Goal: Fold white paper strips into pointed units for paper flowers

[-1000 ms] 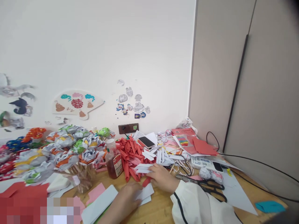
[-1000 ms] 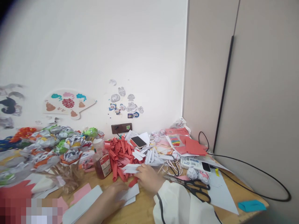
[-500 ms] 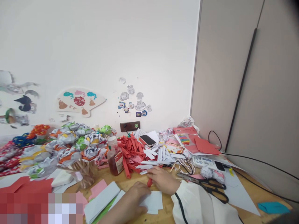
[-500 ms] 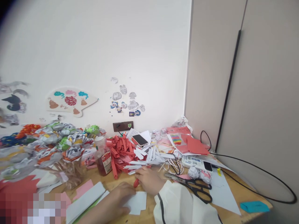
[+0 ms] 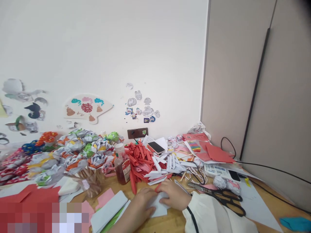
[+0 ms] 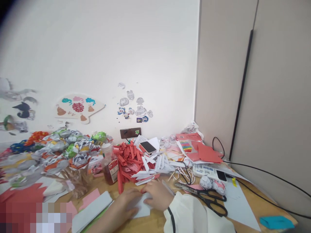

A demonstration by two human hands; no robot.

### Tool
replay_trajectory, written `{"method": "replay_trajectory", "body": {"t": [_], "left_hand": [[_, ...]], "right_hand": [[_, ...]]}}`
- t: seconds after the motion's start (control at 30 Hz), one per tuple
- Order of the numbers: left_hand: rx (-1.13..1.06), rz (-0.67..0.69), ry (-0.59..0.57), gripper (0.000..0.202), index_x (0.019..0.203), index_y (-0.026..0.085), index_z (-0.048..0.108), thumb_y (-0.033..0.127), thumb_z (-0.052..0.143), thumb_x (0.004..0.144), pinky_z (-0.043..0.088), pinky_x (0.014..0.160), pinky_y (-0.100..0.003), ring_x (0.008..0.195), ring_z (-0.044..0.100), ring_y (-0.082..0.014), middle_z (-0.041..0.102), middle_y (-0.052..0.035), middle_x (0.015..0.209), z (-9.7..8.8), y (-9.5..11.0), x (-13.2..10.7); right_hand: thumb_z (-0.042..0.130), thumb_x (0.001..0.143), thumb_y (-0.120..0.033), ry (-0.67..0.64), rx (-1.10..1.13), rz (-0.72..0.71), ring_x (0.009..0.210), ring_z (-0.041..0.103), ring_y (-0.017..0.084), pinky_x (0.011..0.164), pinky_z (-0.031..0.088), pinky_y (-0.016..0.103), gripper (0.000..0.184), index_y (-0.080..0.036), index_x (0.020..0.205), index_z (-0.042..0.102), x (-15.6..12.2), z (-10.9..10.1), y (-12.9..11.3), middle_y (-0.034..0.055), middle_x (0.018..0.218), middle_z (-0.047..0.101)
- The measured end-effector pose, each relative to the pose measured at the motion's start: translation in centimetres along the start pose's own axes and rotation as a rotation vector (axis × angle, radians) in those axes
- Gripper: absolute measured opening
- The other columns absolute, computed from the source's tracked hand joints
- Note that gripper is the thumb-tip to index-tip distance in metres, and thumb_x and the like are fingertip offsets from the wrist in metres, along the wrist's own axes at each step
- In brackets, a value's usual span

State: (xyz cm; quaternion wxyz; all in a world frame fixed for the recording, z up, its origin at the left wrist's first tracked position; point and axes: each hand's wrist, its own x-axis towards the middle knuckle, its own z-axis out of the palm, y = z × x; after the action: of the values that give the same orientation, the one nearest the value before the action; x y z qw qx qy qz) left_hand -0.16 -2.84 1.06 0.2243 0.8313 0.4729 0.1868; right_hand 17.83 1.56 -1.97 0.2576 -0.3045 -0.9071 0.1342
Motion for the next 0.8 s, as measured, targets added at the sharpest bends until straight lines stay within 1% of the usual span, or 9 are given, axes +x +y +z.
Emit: {"method": "replay_trajectory", "body": {"t": [0.1,0.2,0.3,0.37,0.47,0.53,0.6,0.7,0.8], "left_hand": [[-0.015,-0.015,0.038,0.044,0.104,0.024,0.056,0.015,0.053,0.061,0.035,0.088,-0.032,0.099,0.050,-0.0212,0.060,-0.0047,0.106,0.1,-0.4,0.0],[-0.066,-0.092,0.125,0.046,0.108,0.022,0.054,0.017,0.054,0.062,0.039,0.083,-0.033,0.097,0.052,-0.0223,0.060,-0.0061,0.107,0.6,-1.4,0.2],[-0.196,-0.222,0.184,0.038,0.100,0.014,0.057,0.020,0.051,0.063,0.045,0.064,-0.032,0.070,0.059,-0.0208,0.065,-0.0069,0.084,1.1,-2.5,0.8],[-0.385,-0.293,0.178,0.031,0.090,0.011,0.058,0.029,0.051,0.065,0.044,0.050,-0.029,0.052,0.058,-0.0177,0.062,-0.0029,0.066,1.3,-2.9,1.0],[-0.655,-0.348,0.194,0.035,0.076,0.013,0.054,0.044,0.058,0.060,0.042,0.043,-0.027,0.042,0.055,-0.0151,0.056,0.0026,0.053,1.3,-3.0,1.2],[-0.776,-0.367,0.208,0.039,0.072,0.015,0.052,0.049,0.063,0.054,0.042,0.043,-0.026,0.041,0.055,-0.0135,0.057,0.0029,0.054,1.1,-2.8,1.2],[-0.886,-0.381,0.196,0.044,0.074,0.015,0.053,0.050,0.066,0.051,0.042,0.044,-0.024,0.041,0.055,-0.0119,0.060,0.0014,0.058,0.9,-2.7,1.1],[-1.012,-0.427,0.161,0.049,0.077,0.014,0.054,0.055,0.064,0.051,0.042,0.044,-0.023,0.044,0.057,-0.0121,0.063,-0.0009,0.061,1.0,-2.3,1.2],[-1.040,-0.526,0.160,0.052,0.074,0.015,0.054,0.063,0.056,0.054,0.041,0.042,-0.022,0.044,0.058,-0.0136,0.062,-0.0010,0.056,1.5,-2.1,1.5]], "right_hand": [[0.057,0.070,-0.017,0.047,0.045,0.069,0.085,0.051,0.016,0.075,0.038,0.026,0.012,-0.018,0.081,0.060,0.0,0.3,0.1,0.0027,0.085,0.061],[0.054,0.072,-0.017,0.101,0.102,0.144,0.081,0.054,0.015,0.071,0.038,0.024,0.009,-0.018,0.078,0.060,0.0,0.1,0.1,0.0012,0.082,0.062],[0.052,0.074,-0.020,0.143,0.128,0.213,0.077,0.055,0.014,0.069,0.038,0.023,0.010,-0.019,0.079,0.060,0.0,-0.1,0.1,0.0001,0.081,0.063],[0.051,0.075,-0.021,0.163,0.142,0.238,0.076,0.056,0.014,0.068,0.039,0.023,0.011,-0.020,0.080,0.060,0.0,-0.2,0.0,0.0001,0.080,0.064],[0.052,0.073,-0.019,0.145,0.221,0.216,0.078,0.057,0.015,0.069,0.040,0.023,0.016,-0.021,0.086,0.061,-0.1,-0.3,-0.4,0.0003,0.084,0.065],[0.053,0.072,-0.018,0.119,0.288,0.196,0.080,0.058,0.015,0.071,0.040,0.024,0.019,-0.021,0.089,0.061,-0.1,-0.3,-0.6,0.0003,0.086,0.065],[0.051,0.073,-0.018,0.134,0.321,0.199,0.080,0.058,0.016,0.071,0.041,0.024,0.020,-0.022,0.090,0.062,-0.1,-0.1,-0.6,0.0004,0.087,0.065],[0.047,0.077,-0.018,0.204,0.278,0.170,0.080,0.058,0.015,0.071,0.041,0.024,0.020,-0.022,0.089,0.062,0.0,0.1,-0.5,0.0007,0.086,0.065],[0.042,0.081,-0.017,0.223,0.163,0.037,0.079,0.058,0.015,0.070,0.042,0.024,0.023,-0.024,0.092,0.061,0.0,0.3,-0.3,0.0007,0.086,0.065]]}}
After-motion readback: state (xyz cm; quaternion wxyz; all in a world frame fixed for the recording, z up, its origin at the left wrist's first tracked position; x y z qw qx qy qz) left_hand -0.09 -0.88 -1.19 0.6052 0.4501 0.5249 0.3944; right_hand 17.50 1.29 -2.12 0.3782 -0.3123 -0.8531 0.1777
